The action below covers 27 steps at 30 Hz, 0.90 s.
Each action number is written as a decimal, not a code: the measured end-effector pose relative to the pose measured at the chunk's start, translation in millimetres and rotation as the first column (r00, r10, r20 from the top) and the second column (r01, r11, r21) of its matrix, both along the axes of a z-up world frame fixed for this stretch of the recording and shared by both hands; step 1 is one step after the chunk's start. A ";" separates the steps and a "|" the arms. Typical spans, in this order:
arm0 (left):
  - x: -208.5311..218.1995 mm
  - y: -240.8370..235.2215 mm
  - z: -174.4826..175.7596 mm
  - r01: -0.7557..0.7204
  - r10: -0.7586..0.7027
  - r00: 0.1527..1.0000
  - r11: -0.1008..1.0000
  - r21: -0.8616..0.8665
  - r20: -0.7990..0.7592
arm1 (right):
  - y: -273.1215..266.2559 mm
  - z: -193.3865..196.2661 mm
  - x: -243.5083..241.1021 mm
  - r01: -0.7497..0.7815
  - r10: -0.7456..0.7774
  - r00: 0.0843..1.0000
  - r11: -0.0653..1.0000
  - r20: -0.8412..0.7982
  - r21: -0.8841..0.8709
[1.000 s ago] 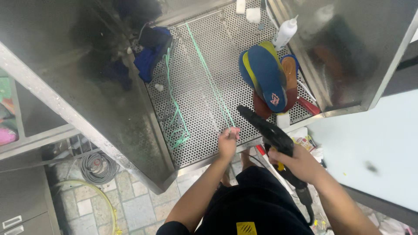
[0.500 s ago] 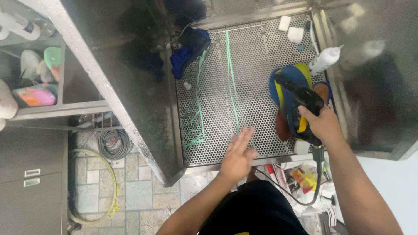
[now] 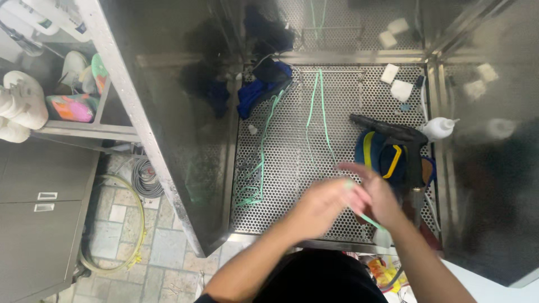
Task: The person uses a handheld steam cleaner to clean a green shoelace and a pair of flip-flops on a metal grate. They then move to a sink area and rinse a pair of white sneakers under running water.
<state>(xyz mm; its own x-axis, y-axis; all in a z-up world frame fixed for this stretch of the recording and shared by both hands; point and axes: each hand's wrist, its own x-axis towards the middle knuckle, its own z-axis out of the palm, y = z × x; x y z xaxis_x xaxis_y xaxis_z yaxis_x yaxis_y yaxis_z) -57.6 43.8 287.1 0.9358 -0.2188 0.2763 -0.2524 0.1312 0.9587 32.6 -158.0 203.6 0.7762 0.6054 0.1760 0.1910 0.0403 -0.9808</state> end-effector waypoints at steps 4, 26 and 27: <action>72.7 75.6 -81.1 -0.583 0.569 0.790 0.813 0.012 -0.229 | 14.6 -8.4 -27.4 -0.407 0.419 0.773 0.904 -0.477 0.134; 57.5 -1.8 -95.6 -0.185 0.095 0.974 0.854 0.486 0.203 | 25.3 -146.1 -20.7 0.213 0.207 0.541 0.904 -0.815 0.371; 63.1 1.6 -87.7 -0.121 0.056 0.987 0.870 0.479 0.148 | 22.1 -148.2 -25.8 0.230 0.236 0.534 0.884 -0.812 0.408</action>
